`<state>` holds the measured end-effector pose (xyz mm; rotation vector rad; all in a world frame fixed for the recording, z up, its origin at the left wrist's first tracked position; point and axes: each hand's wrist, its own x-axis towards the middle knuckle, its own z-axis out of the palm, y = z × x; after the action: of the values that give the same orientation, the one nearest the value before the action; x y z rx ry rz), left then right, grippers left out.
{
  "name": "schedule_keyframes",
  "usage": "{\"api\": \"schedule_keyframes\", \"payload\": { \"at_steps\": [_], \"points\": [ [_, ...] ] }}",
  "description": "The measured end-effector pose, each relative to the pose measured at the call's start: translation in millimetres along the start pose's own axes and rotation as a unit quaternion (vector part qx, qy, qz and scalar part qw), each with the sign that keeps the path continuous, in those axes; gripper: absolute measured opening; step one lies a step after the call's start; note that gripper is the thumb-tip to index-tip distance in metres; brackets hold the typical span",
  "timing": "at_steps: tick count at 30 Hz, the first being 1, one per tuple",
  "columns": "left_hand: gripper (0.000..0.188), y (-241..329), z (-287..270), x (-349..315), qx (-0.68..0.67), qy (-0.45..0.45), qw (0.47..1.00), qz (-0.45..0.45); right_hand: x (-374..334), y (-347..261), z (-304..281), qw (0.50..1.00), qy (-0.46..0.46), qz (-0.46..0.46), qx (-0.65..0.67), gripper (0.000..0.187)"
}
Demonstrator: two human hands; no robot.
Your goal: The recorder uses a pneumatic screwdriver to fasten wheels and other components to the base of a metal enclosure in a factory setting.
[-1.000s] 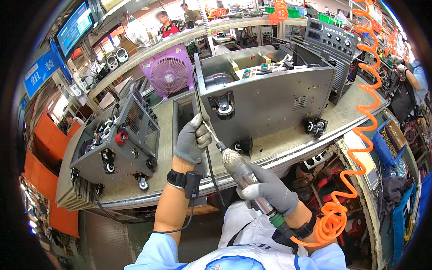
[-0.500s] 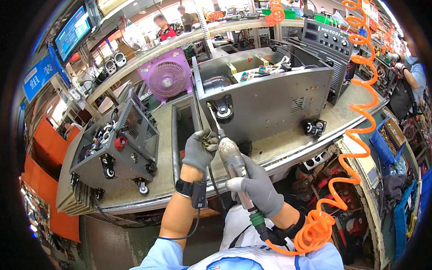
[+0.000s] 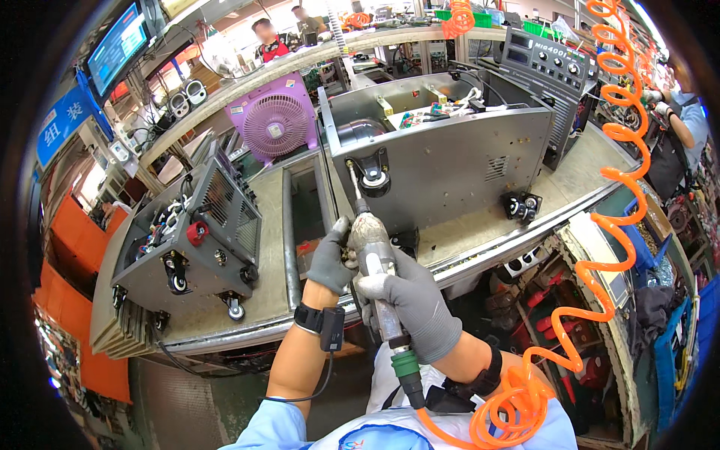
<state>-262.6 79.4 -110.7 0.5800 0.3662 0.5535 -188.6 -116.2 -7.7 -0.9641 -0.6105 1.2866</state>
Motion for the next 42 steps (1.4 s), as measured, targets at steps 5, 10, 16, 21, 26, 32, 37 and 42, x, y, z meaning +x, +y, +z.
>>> {"api": "schedule_keyframes", "payload": {
  "at_steps": [5, 10, 16, 21, 26, 32, 37, 42],
  "points": [
    [0.021, -4, 6, 5, 0.005, 0.053, 0.998, 0.017, 6, -4, -2, 1.0, -0.005, -0.024, -0.01, 0.042],
    [0.022, 5, 11, -2, -0.017, 0.029, 0.999, 0.011, 2, -9, 0, 1.0, -0.006, -0.006, 0.003, 0.046],
    [0.019, 24, 25, -7, -0.065, -0.033, 0.996, 0.054, -28, -11, -23, 0.994, -0.062, 0.055, -0.07, 0.053],
    [0.022, 26, 33, -8, -0.08, -0.081, 0.992, 0.052, -33, -3, -44, 0.989, -0.068, 0.084, -0.103, 0.058],
    [0.021, 22, 35, -4, -0.06, -0.073, 0.995, 0.036, -36, -5, -58, 0.987, -0.088, 0.067, -0.12, 0.066],
    [0.021, 20, 36, -3, -0.023, -0.124, 0.992, 0.018, -35, -2, -70, 0.984, -0.093, 0.051, -0.142, 0.075],
    [0.019, 21, 46, -15, 0.179, -0.028, 0.98, 0.086, -35, -4, -77, 0.971, -0.087, -0.04, -0.217, 0.081],
    [0.02, 17, 44, -22, 0.186, -0.048, 0.975, 0.108, -36, -2, -85, 0.905, -0.09, -0.052, -0.414, 0.087]
  ]
}}
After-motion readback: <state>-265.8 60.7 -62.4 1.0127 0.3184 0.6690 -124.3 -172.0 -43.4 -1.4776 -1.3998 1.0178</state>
